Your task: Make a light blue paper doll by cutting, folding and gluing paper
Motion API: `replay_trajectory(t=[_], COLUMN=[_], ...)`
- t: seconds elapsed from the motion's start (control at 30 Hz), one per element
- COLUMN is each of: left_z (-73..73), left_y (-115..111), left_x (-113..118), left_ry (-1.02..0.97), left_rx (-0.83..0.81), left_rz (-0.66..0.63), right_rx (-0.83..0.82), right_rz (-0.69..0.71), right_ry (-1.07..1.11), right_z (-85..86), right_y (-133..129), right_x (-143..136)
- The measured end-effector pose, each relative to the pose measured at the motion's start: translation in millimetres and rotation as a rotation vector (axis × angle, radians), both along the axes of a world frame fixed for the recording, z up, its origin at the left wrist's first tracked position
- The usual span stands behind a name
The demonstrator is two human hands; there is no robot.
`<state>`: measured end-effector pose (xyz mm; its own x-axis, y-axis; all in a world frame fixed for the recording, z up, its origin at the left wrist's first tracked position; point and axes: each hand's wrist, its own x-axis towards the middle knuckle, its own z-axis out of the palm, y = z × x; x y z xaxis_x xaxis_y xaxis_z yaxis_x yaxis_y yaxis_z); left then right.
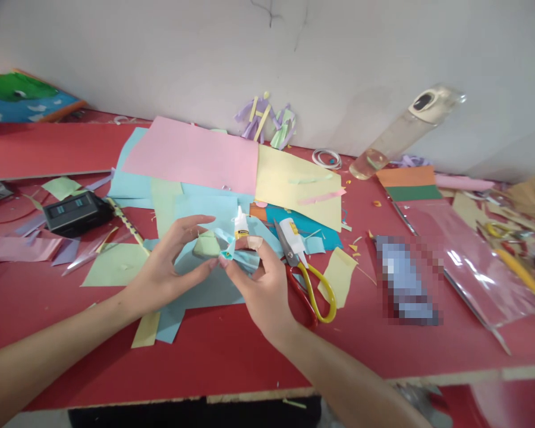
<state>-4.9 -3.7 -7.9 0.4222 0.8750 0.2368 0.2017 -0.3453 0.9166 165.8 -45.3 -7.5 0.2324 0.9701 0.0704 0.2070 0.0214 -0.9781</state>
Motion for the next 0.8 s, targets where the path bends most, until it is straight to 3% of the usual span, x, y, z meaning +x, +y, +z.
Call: replay_trajectory(t=[0.33, 0.57, 0.8], left_z=[0.0, -0.1, 1.6], left_y=[-2, 0, 4], left_x=[0, -4, -8], left_ry=[0.027, -0.013, -0.092], left_rx=[-0.037, 0.016, 0.001], left_rz=[0.051, -0.037, -0.045], right_rx=[0.033, 0.073, 0.134], right_rz=[0.032, 0.043, 0.112], right_ry=[0.035, -0.037, -0.074], right_z=[-8.3, -0.5, 3.3], right_y=[-1, -1, -2], right_x=[3, 1, 1])
